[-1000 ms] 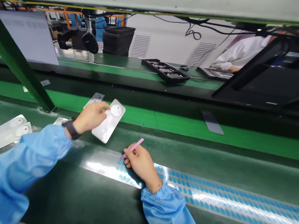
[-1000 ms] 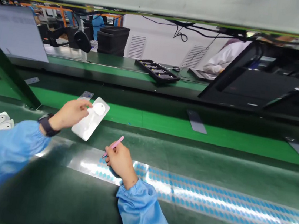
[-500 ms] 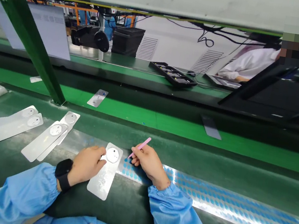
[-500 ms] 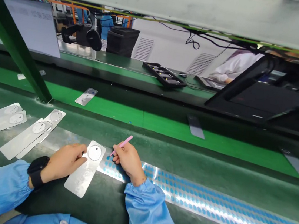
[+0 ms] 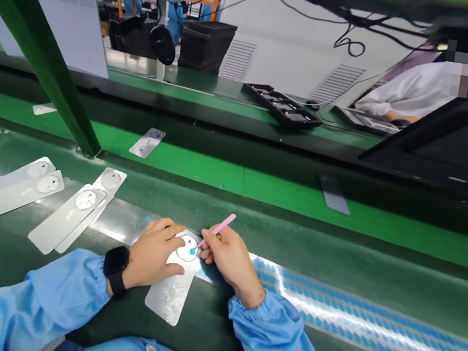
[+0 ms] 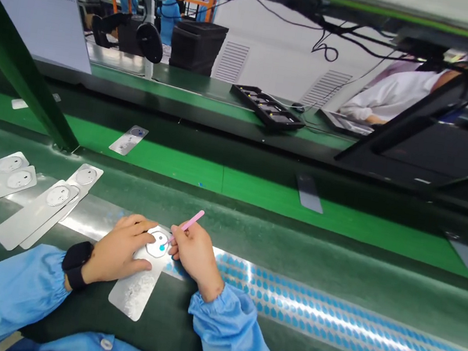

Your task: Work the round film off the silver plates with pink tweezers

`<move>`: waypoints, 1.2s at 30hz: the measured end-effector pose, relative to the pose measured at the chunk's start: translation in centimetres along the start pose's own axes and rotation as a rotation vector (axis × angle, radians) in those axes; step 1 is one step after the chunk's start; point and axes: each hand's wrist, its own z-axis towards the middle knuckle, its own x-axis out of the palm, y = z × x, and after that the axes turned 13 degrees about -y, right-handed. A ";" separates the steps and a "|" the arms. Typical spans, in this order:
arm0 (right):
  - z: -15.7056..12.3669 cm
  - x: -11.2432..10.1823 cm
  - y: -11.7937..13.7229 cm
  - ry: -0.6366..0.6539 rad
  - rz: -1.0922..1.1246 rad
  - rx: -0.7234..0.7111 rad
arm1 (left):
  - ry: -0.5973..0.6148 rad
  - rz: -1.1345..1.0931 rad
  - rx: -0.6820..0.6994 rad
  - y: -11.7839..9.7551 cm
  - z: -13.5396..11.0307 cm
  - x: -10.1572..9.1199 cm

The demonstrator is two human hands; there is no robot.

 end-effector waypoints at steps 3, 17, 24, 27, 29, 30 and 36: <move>-0.2 0.0 0.0 -0.044 -0.039 0.005 | -0.009 0.007 0.015 0.0 -0.1 0.1; -0.4 0.0 0.5 -0.052 -0.079 0.013 | -0.010 0.012 0.047 0.0 -0.1 0.3; -0.7 0.0 1.1 -0.056 -0.132 0.017 | -0.005 0.024 0.063 0.0 -0.2 0.3; -0.6 0.1 1.0 -0.054 -0.148 0.015 | -0.002 0.012 0.067 -0.1 -0.2 0.2; -0.6 0.1 0.9 -0.050 -0.154 0.009 | 0.002 0.007 0.072 -0.1 -0.2 0.1; -0.6 0.1 0.8 -0.048 -0.154 0.004 | 0.005 0.007 0.075 -0.1 -0.2 0.1; -0.7 0.0 0.6 -0.047 -0.126 -0.022 | 0.051 0.047 0.099 -0.6 0.1 -0.5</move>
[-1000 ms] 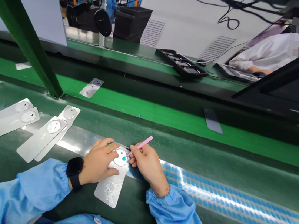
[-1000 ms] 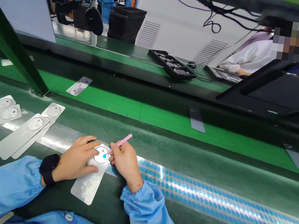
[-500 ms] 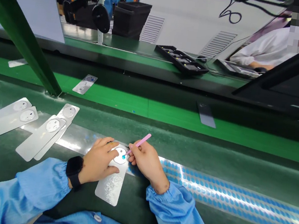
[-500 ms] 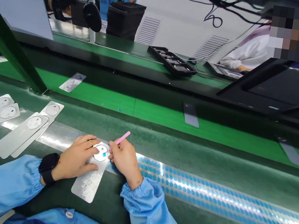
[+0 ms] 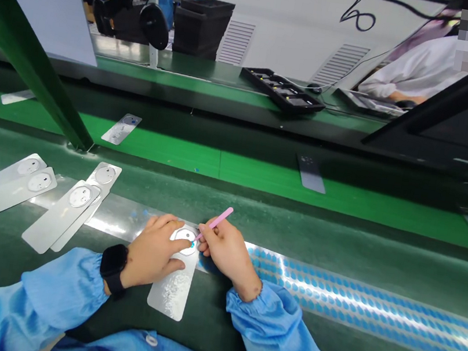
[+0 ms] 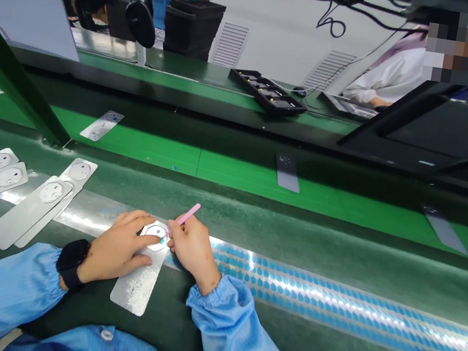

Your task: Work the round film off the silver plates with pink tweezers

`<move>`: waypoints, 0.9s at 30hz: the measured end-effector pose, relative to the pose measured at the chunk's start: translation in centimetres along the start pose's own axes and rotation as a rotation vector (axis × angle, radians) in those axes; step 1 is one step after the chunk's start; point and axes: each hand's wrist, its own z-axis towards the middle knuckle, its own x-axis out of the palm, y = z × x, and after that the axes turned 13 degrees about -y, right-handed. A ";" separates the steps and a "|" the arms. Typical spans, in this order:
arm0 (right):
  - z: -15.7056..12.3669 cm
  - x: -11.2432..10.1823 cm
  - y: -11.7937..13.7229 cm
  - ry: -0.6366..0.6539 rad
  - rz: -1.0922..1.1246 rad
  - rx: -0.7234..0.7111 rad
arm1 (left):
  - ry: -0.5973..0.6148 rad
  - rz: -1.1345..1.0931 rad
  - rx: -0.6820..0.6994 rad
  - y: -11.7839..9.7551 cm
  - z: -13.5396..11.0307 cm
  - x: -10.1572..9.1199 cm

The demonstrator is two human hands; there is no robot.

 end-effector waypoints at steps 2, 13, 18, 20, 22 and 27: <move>-0.1 0.0 0.0 -0.001 -0.001 -0.004 | 0.025 0.043 -0.001 -0.3 0.1 -0.3; 1.1 -0.6 -0.4 0.026 0.486 0.250 | 0.095 0.163 -0.051 -1.4 0.5 -0.8; 1.1 -0.5 -0.2 0.045 0.555 0.266 | 0.150 0.140 -0.101 -1.4 1.3 -0.6; 1.2 -0.6 -0.1 0.050 0.605 0.285 | 0.176 0.139 -0.115 -1.5 1.8 -0.7; 1.4 -0.9 -0.1 0.047 0.685 0.304 | 0.214 0.136 -0.147 -1.5 2.6 -0.9; 1.8 -1.7 -0.3 0.053 0.886 0.351 | 0.211 0.038 -0.226 -0.1 6.1 -2.7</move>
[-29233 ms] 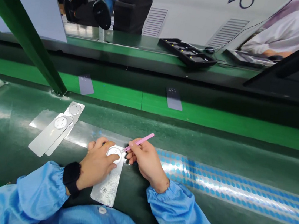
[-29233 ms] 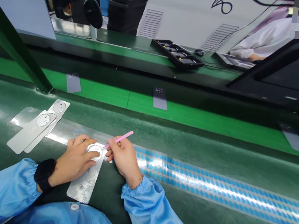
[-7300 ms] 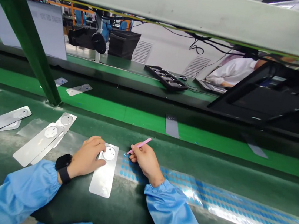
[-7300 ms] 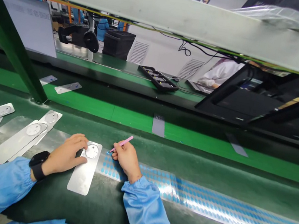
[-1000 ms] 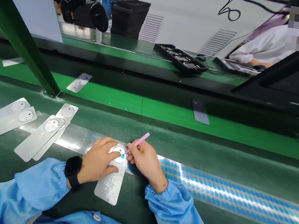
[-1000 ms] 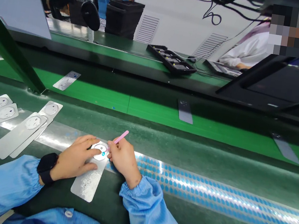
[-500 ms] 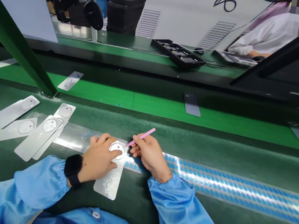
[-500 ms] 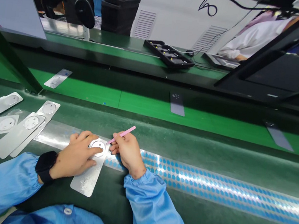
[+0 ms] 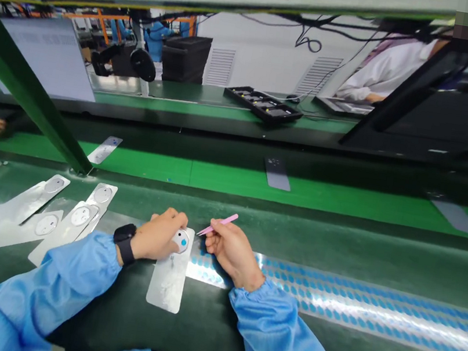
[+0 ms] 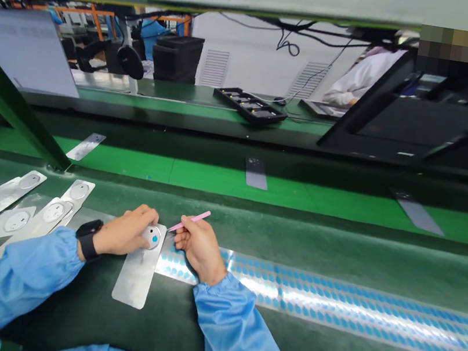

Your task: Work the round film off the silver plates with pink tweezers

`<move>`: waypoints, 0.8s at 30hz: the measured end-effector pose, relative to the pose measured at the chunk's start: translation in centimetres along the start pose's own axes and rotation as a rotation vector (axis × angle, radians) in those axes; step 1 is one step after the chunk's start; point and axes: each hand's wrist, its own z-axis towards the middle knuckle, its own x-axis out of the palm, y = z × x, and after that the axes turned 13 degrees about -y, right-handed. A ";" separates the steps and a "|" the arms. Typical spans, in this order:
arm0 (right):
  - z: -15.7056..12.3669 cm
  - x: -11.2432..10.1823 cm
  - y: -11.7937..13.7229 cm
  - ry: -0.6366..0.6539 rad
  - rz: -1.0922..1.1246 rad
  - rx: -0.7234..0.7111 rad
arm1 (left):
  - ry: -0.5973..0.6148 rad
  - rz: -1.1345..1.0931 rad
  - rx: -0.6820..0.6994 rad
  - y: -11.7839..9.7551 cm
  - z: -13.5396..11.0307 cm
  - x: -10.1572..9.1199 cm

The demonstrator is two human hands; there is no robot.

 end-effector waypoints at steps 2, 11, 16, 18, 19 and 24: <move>0.2 -0.3 0.0 0.011 0.055 0.014 | -0.082 -0.018 0.052 0.8 2.5 -1.9; 1.1 -0.8 -0.4 0.095 0.100 0.050 | -0.608 0.170 -0.050 3.2 16.0 -11.7; 1.0 -1.0 -0.4 0.117 0.063 0.066 | -0.752 0.228 -0.092 5.9 10.6 -14.5; 1.2 -1.2 -0.5 0.141 0.027 0.063 | -0.754 0.237 -0.110 8.0 5.2 -15.2; 1.4 -1.3 -0.6 0.150 0.012 0.059 | -0.743 0.242 -0.154 9.1 2.1 -15.4; 2.2 -1.5 -1.0 0.160 -0.061 0.005 | -0.574 0.271 -0.632 14.2 -10.3 -13.7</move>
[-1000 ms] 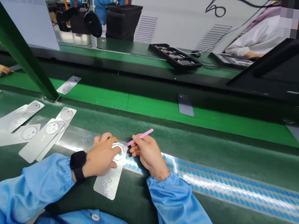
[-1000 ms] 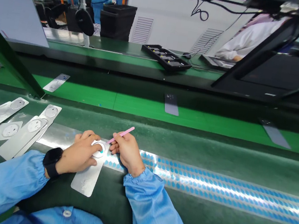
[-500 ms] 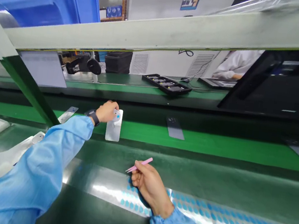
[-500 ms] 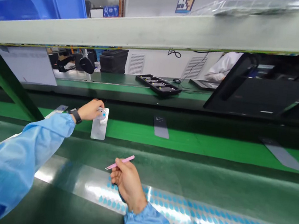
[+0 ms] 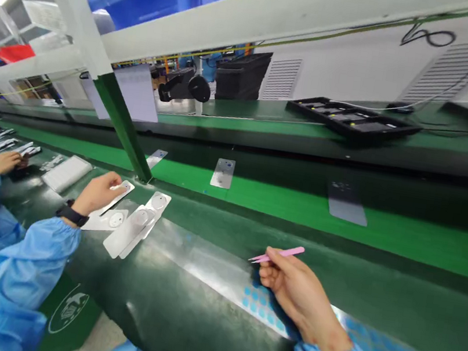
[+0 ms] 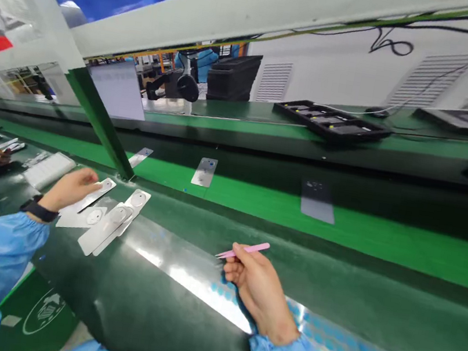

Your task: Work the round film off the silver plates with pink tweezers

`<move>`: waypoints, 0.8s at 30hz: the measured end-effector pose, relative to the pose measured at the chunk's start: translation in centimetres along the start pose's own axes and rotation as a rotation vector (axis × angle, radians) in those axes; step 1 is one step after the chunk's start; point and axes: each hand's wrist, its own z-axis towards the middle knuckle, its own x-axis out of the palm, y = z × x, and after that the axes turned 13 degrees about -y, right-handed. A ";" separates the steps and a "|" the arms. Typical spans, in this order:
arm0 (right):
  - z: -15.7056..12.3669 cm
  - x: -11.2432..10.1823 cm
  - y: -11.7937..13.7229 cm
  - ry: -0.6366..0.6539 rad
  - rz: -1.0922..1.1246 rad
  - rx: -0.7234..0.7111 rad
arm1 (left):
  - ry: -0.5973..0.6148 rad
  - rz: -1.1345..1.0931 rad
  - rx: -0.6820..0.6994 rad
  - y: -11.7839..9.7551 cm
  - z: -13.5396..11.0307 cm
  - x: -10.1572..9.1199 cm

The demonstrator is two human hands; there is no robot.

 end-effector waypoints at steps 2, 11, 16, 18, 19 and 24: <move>0.0 0.0 0.0 0.002 -0.038 -0.040 | 0.114 0.050 -0.052 1.7 -1.9 1.2; -1.3 1.3 0.4 -0.077 -0.052 -0.100 | 0.294 0.017 0.036 -1.3 -3.1 5.5; -2.3 2.2 0.8 -0.133 -0.119 -0.116 | 0.216 -0.027 0.012 -1.6 -1.9 3.5; -2.6 1.9 1.1 -0.130 -0.155 -0.127 | 0.192 -0.104 -0.010 -2.5 -2.1 2.4; -2.7 1.7 1.3 -0.121 -0.187 -0.146 | 0.193 -0.160 -0.012 -3.2 -2.5 1.9; -3.2 0.6 1.8 -0.090 -0.501 -0.251 | 0.382 -0.461 0.054 -9.7 -6.6 2.2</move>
